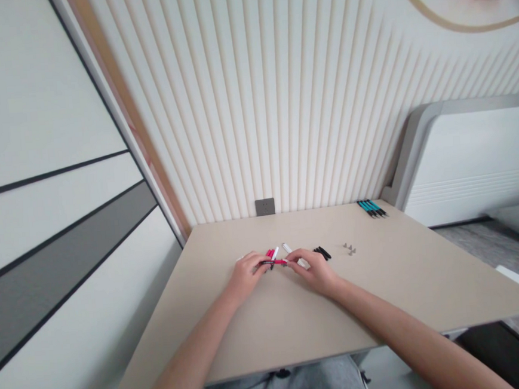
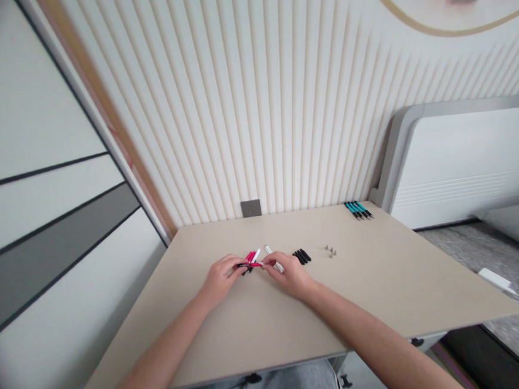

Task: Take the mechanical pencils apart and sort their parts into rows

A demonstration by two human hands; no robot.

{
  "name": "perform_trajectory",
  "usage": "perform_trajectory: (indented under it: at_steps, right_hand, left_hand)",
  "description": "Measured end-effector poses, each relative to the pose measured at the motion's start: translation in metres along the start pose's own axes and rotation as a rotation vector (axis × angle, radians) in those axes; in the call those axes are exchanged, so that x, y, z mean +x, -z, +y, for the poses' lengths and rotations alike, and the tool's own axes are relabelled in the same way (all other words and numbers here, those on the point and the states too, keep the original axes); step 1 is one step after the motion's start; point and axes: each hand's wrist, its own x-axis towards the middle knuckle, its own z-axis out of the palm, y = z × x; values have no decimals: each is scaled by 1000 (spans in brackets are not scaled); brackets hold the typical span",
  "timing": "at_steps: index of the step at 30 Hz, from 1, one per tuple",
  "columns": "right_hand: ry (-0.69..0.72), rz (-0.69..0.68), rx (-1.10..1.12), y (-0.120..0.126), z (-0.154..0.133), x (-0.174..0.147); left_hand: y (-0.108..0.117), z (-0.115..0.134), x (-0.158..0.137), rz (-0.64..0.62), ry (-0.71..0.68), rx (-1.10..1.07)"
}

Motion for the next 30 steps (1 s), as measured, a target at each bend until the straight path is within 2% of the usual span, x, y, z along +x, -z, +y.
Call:
perform_trajectory:
  at_steps: [3, 8, 12, 17, 30]
  right_hand:
    - [4, 37, -39, 2, 0, 1]
    - [-47, 129, -139, 6, 7, 2]
    - [-60, 112, -149, 7, 10, 3]
    - [-7, 56, -122, 4, 6, 3]
    - [-11, 77, -120, 6, 5, 1]
  left_hand:
    - [2, -2, 0, -21, -2, 35]
    - [6, -3, 0, 55, 46, 43]
    - [6, -4, 0, 65, 41, 25]
    - [2, -4, -1, 29, -5, -20]
    - [3, -7, -2, 1, -2, 16]
